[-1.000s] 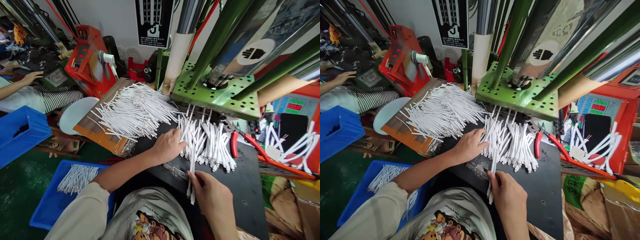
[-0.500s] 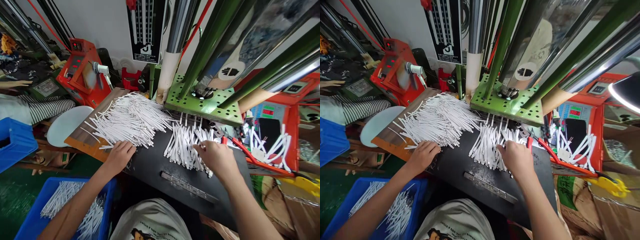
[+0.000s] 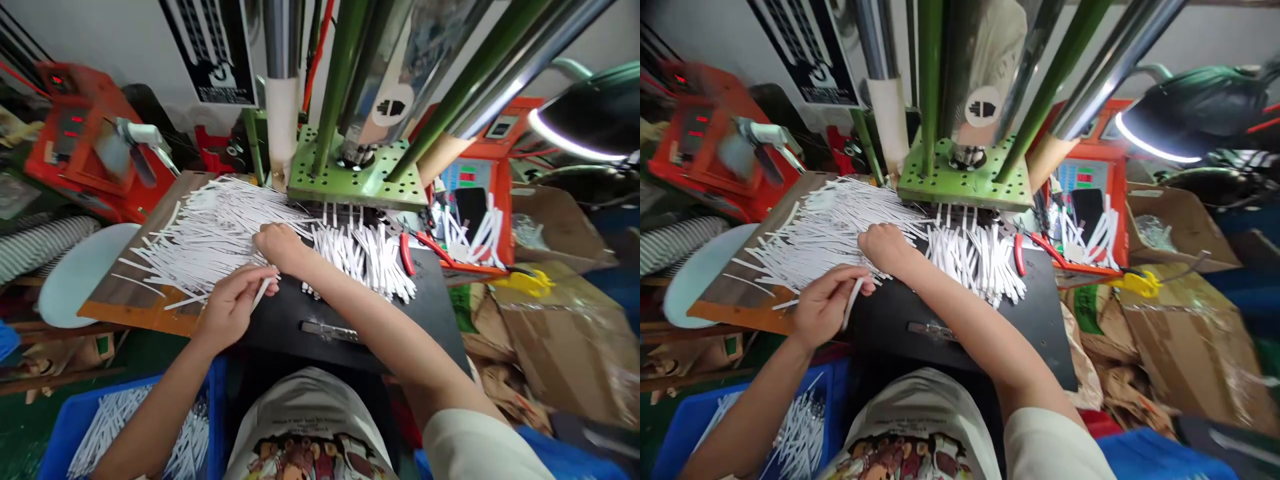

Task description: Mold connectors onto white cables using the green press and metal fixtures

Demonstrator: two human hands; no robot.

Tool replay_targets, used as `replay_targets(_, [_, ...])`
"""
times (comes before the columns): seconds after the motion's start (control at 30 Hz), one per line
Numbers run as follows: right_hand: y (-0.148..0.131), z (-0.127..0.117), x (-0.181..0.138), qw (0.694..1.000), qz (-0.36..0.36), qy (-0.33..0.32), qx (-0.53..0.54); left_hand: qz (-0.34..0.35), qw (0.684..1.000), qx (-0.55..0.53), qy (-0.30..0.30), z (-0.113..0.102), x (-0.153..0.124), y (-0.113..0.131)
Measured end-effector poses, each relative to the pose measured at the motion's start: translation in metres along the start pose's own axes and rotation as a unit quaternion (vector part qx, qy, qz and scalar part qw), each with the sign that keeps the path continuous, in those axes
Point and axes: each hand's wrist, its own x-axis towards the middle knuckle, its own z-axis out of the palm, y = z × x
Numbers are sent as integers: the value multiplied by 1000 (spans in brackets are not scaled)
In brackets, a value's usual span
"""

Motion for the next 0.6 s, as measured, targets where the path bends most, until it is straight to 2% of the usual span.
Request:
replay_targets(0.07, [14,-2,-31,1000,10,-5,6,-45,997,-60,6,8,-3,-5])
replay_targets(0.17, [30,-7,-55,999,48,5,17,-19,998,-65,8,26,-13,-9])
replay_targets(0.27, [26,-5,-35,998,57,20,29,28,999,13,-33,42,-25,-10])
replay_targets(0.33, [10,-1,-9,998,46,25,38,28,996,38,-70,46,-34,-11])
replay_targets(0.43, [-15,1,19,997,49,15,50,24,994,59,-87,43,-46,-12])
replay_targets(0.53, [-15,-5,6,997,56,5,54,18,993,78,-92,38,-49,-14])
replay_targets(0.6, [-2,-8,-31,997,47,-4,56,35,992,70,-96,40,-45,-16])
